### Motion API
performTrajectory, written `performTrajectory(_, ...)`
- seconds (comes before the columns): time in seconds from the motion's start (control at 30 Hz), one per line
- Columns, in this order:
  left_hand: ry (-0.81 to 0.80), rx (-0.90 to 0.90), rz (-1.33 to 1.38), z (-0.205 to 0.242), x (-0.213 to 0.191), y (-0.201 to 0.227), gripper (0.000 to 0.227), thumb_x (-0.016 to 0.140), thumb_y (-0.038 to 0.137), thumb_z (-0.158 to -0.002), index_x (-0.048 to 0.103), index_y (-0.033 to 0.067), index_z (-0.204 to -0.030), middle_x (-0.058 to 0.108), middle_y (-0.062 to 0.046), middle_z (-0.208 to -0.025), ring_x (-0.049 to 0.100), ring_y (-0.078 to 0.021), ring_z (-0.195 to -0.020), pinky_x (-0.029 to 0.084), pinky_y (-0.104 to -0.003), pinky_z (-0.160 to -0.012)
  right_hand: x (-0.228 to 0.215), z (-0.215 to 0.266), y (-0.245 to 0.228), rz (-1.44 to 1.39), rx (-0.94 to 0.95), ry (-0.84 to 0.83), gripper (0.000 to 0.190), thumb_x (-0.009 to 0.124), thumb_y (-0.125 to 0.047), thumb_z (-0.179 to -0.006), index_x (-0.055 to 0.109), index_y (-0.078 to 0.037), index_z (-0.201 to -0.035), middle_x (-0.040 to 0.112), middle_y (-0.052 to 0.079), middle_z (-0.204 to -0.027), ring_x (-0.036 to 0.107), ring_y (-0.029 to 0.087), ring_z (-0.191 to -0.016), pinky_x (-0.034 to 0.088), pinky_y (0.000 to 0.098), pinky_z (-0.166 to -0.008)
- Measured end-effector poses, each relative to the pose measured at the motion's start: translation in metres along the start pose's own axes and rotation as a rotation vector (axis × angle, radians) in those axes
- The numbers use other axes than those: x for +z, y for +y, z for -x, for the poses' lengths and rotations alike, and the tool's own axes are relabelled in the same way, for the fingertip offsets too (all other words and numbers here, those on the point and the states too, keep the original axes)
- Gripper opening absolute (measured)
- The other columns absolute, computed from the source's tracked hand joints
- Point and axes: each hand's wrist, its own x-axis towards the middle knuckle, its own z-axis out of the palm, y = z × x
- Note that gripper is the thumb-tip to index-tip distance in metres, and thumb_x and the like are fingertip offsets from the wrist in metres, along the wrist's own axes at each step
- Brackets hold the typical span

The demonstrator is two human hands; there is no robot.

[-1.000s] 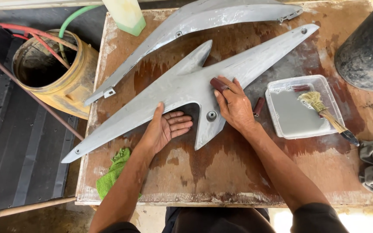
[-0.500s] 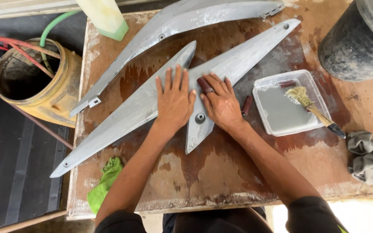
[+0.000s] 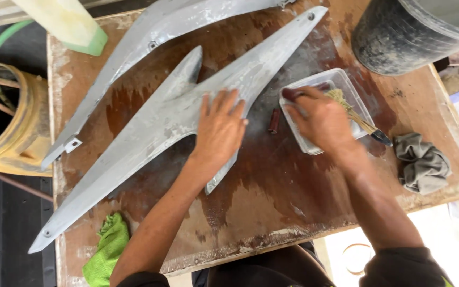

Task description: The person sands two large, silver-colored metal parts on a wooden workbench using a sanding block. They repeatedly rub the block over the surfaces and edges, occasionally dipping the block into a container of water and wiping the parts with a cloth.

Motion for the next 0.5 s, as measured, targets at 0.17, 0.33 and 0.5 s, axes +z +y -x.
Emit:
performTrajectory(0.17,-0.097,0.221,0.201,-0.04,0.007,0.08,0.029,0.07,0.023,-0.093,0.069,0.003,-0.114,0.063,-0.015,-0.124,0.062,-0.0324,-0.116,0.041,-0.061,-0.111,-0.074,0.032,0.038,0.41,0.289,-0.364,0.03,0.066,-0.04,-0.101,0.074,-0.021,-0.122,0.069,0.004,-0.118,0.07,0.017,-0.079,0.063,0.032,-0.063)
performTrajectory(0.33,-0.217,0.312,0.347,-0.061,0.043,0.123,0.038,0.062,0.036,-0.097,0.077,0.0021,-0.095,0.072,-0.016,-0.097,0.072,-0.0336,-0.095,0.031,-0.068,-0.117,-0.093,0.049,0.046,0.512,0.415,-0.59,0.046,0.06,-0.053,-0.095,0.067,-0.032,-0.135,0.069,0.004,-0.12,0.074,0.019,-0.078,0.064,0.0337,-0.065)
performTrajectory(0.5,-0.174,0.247,0.327,-0.061,0.064,0.128,0.036,0.067,0.03,-0.093,0.072,-0.0014,-0.108,0.069,-0.017,-0.098,0.07,-0.0303,-0.076,0.045,-0.063,-0.1,-0.09,0.053,0.054,0.311,0.337,-0.389,0.022,0.068,-0.023,-0.1,0.072,-0.01,-0.117,0.069,0.006,-0.113,0.07,0.024,-0.075,0.061,0.0384,-0.068)
